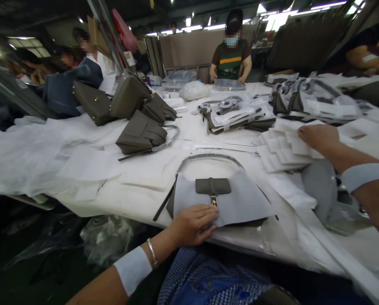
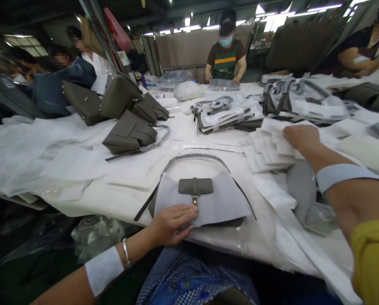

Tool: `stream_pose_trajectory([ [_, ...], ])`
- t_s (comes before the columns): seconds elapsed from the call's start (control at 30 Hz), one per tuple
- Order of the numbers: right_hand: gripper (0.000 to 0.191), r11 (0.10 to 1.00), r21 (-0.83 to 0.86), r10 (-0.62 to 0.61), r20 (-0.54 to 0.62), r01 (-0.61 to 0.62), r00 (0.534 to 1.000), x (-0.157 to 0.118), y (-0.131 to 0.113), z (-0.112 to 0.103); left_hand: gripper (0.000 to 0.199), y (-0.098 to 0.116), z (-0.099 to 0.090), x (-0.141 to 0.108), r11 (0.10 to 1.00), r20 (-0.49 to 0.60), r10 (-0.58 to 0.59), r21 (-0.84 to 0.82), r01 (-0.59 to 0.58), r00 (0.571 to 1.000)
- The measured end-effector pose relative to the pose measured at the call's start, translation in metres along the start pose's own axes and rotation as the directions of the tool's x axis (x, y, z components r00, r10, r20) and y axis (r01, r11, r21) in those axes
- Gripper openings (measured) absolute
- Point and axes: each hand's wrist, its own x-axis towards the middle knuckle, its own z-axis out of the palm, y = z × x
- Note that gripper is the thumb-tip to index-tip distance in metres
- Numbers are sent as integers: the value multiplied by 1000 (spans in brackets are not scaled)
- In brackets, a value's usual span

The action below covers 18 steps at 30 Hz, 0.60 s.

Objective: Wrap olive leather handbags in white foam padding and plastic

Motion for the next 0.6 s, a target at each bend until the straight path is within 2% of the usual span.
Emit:
stream_pose_trajectory([
  [0.07,34,996,-32,-92,-123,88,988,-7,-16,-22,35,0,0,-1,1000,-6,5,0,-5,1000],
  [0.1,34,986,-35,-164,-205,161,965,-14,-28,-36,35,0,1,-1,1000,-8,5,1,-5,1000],
  [0.17,32,944,4,-308,-342,329,888,-36,-59,-67,35,0,1,-2,1000,-7,6,5,-6,1000],
  [0.2,29,922,65,-327,-396,381,858,-51,-78,-82,35,0,1,-2,1000,-6,7,6,-6,1000],
  [0.23,28,887,137,-356,-408,441,841,-68,-98,-95,35,0,1,-3,1000,-5,8,7,-8,1000],
  [0.3,30,758,298,-507,-291,580,811,-102,-135,-110,36,0,1,-3,1000,-4,13,3,-13,1000],
  [0.33,31,673,375,-621,-181,637,763,-118,-151,-111,36,0,1,-4,1000,-3,17,1,-17,1000],
  [0.37,31,582,450,-726,-89,677,682,-131,-164,-107,36,0,2,-4,1000,-5,17,2,-17,1000],
  [0.4,31,509,512,-798,-21,692,603,-142,-173,-100,35,0,2,-5,1000,-6,13,6,-13,1000],
  [0.43,32,466,553,-836,18,691,549,-151,-179,-90,35,0,2,-5,1000,-6,7,12,-6,1000],
  [0.47,34,440,578,-854,34,687,519,-158,-182,-80,34,-1,3,-6,1000,-7,1,18,-1,1000],
  [0.6,37,356,610,-880,-36,708,474,-182,-178,-49,34,-1,3,-6,1000,-12,16,22,-16,1000],
])
